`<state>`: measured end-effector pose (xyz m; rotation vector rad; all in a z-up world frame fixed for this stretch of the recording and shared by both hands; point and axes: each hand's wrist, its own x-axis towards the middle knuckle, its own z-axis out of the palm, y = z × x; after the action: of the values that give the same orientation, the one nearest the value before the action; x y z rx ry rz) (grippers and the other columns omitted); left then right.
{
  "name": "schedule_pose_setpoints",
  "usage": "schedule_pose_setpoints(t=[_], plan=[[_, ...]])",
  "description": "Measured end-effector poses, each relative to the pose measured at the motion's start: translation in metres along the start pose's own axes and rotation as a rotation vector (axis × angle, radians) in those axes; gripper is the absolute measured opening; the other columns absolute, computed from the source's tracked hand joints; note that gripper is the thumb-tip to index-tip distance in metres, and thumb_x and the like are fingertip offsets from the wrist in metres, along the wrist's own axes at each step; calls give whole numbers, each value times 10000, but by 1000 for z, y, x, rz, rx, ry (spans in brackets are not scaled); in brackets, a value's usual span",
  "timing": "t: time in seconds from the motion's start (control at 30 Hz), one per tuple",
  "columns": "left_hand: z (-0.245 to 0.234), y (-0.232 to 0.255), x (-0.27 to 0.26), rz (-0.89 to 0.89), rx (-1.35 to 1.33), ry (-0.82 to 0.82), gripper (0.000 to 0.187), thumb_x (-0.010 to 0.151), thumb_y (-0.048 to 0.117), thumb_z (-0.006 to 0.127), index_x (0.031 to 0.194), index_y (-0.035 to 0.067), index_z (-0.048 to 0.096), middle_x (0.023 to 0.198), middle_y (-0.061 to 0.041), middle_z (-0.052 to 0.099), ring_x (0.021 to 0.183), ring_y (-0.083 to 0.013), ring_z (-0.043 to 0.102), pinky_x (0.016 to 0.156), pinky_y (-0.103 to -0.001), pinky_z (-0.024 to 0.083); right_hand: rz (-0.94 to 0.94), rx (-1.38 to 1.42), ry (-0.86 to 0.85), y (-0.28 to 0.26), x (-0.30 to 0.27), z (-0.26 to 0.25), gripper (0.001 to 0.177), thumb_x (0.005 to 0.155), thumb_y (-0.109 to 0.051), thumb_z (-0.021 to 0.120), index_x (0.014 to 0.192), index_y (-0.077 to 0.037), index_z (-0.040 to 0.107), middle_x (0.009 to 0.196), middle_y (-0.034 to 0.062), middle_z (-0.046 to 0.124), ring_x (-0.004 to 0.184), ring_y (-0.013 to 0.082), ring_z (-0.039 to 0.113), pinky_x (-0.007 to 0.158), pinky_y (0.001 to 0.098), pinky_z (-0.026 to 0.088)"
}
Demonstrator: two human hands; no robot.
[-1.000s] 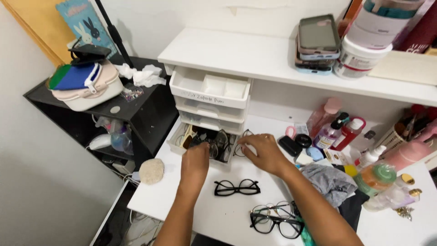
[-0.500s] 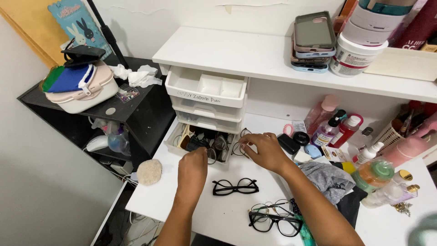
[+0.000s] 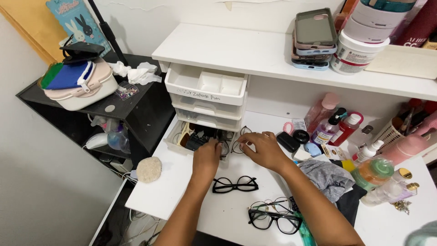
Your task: Organizing several pairs of glasses into a small plastic drawer set and wiping down cosmetic bottles with a cloth.
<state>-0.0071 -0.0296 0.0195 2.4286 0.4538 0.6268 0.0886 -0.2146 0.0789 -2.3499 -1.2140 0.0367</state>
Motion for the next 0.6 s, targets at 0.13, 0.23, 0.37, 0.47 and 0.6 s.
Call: schedule_pose_setpoints(t=[0.13, 0.23, 0.37, 0.47, 0.6], plan=[[5, -9, 9, -40, -12, -40, 221, 974, 217, 635, 991, 10, 710, 865, -200, 738, 785, -377, 717, 701, -460, 561, -4, 15, -10, -1, -1, 1, 245, 957, -336, 606, 1119, -189, 716, 1063, -18, 767, 995, 146, 712, 993, 428, 376], [11, -17, 16, -22, 14, -20, 214, 960, 219, 658, 1024, 29, 732, 891, -192, 747, 808, -378, 716, 730, -469, 558, -15, 30, -12, 0, 0, 2, 241, 954, -328, 605, 1114, -186, 717, 1064, -21, 765, 984, 146, 714, 997, 435, 363], [4, -13, 12, -1, 33, -13, 203, 936, 207, 678, 1039, 43, 741, 944, -175, 751, 832, -370, 719, 745, -464, 564, -22, 22, -7, 8, 1, 6, 250, 951, -344, 614, 1116, -189, 720, 1063, -16, 766, 982, 152, 714, 1000, 436, 365], [-7, -1, 8, 2, 48, -19, 195, 925, 200, 682, 1040, 55, 745, 971, -155, 751, 844, -360, 719, 743, -458, 564, -15, 16, 8, 9, 1, 3, 259, 946, -352, 618, 1118, -186, 719, 1066, -14, 768, 977, 154, 716, 1000, 433, 371], [-1, -8, 8, 1, 54, -6, 189, 917, 194, 687, 1050, 75, 750, 1002, -129, 747, 843, -353, 715, 728, -461, 559, -8, 34, 11, 2, -2, -3, 264, 948, -363, 614, 1110, -181, 715, 1068, -15, 769, 975, 151, 719, 996, 431, 378]])
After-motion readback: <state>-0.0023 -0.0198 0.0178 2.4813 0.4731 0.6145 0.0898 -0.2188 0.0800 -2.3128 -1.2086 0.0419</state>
